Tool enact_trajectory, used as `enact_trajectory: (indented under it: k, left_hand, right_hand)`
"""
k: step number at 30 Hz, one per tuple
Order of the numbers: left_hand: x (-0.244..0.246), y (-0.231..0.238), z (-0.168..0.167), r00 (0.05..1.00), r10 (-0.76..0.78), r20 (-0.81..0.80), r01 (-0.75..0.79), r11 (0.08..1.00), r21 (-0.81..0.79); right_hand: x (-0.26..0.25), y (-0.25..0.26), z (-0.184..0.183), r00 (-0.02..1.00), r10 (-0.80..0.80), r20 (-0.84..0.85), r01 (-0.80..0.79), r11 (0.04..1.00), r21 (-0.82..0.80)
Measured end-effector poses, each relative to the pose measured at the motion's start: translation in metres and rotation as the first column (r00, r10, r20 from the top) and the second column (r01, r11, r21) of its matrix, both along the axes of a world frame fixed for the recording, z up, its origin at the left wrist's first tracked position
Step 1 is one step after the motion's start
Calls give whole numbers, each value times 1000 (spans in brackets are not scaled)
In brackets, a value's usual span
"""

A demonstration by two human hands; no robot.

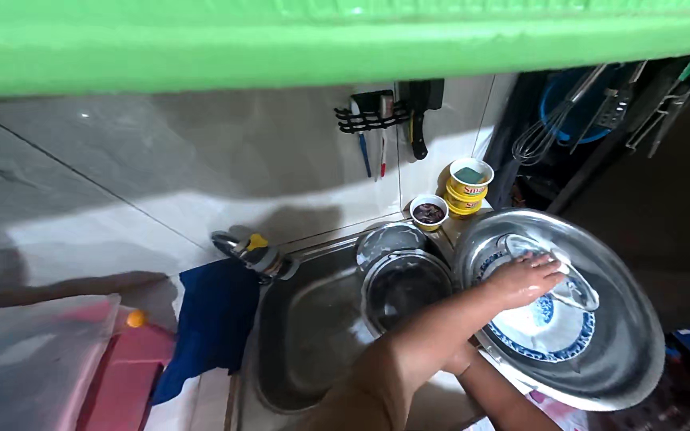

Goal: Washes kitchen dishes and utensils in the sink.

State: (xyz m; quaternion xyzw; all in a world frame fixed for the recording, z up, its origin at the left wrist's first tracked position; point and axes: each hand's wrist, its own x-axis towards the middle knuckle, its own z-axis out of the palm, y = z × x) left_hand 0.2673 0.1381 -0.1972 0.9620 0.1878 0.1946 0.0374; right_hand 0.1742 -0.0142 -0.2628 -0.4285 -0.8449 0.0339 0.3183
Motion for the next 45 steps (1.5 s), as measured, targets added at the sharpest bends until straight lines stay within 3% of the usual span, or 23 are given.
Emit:
enact_trajectory:
  k: [1, 3, 6, 9, 12, 15, 19, 24, 27, 30, 32, 36, 39, 41, 43, 45]
  left_hand:
    - [-10, -2, 21, 1000, 5, 25, -4, 1000, -14]
    - [-42, -12, 65, 996, 34, 86, -29, 998, -64]
    - [-119, -36, 127, 950, 222, 221, -203, 974, -106]
    - [-211, -54, 171, 813, 454, 365, -373, 887, -273]
    - [-284, -36, 169, 669, 668, 325, -522, 734, -434]
    - [-330, -8, 159, 556, 831, 22, -712, 489, -504]
    - [-356, 19, 122, 522, 848, -87, -751, 410, -517]
    - [-347, 42, 105, 639, 764, -89, -677, 504, -536]
    - [-333, 49, 89, 673, 723, -157, -664, 497, -559]
    - [-328, 54, 62, 643, 761, -84, -662, 498, -560]
    - [-326, 54, 48, 613, 789, -31, -713, 536, -452]
    - [-292, 33, 58, 571, 816, -92, -797, 523, -303]
    - [-247, 5, 81, 714, 691, 110, -635, 707, -311]
    - [-208, -7, 94, 822, 550, 148, -451, 787, -420]
    - [-163, -10, 100, 875, 484, 21, -381, 715, -586]
    - [-116, -3, 93, 841, 484, -240, -511, 568, -645]
  right_hand:
    - [2, 7, -38, 999, 9, -49, -10, 1000, -12]
    - [4, 10, -39, 1000, -5, 5, 6, 969, -245]
    - [0, 24, -36, 1000, -9, -29, 3, 979, -204]
    - [-3, 34, -41, 1000, -18, -8, 16, 979, -201]
    - [-3, 34, -41, 999, -26, 27, 31, 976, -213]
    - [-3, 35, -41, 999, -27, 38, 34, 977, -210]
    - [-4, 34, -39, 999, -26, 27, 32, 975, -222]
    - [-3, 33, -41, 1000, -19, 10, 20, 976, -216]
    - [-2, 32, -41, 1000, -20, 1, 19, 973, -229]
    - [-3, 31, -38, 1000, -18, -2, 18, 972, -234]
    - [-4, 32, -38, 1000, -16, 8, 17, 974, -227]
    - [-5, 30, -36, 1000, -9, 19, 13, 973, -229]
    - [-7, 30, -27, 1000, 6, 10, -3, 967, -254]
    - [-9, 30, -23, 1000, 5, 10, -2, 965, -264]
    - [-10, 30, -20, 1000, 4, 4, -3, 965, -262]
    - [-11, 29, -15, 999, 19, -32, -27, 968, -250]
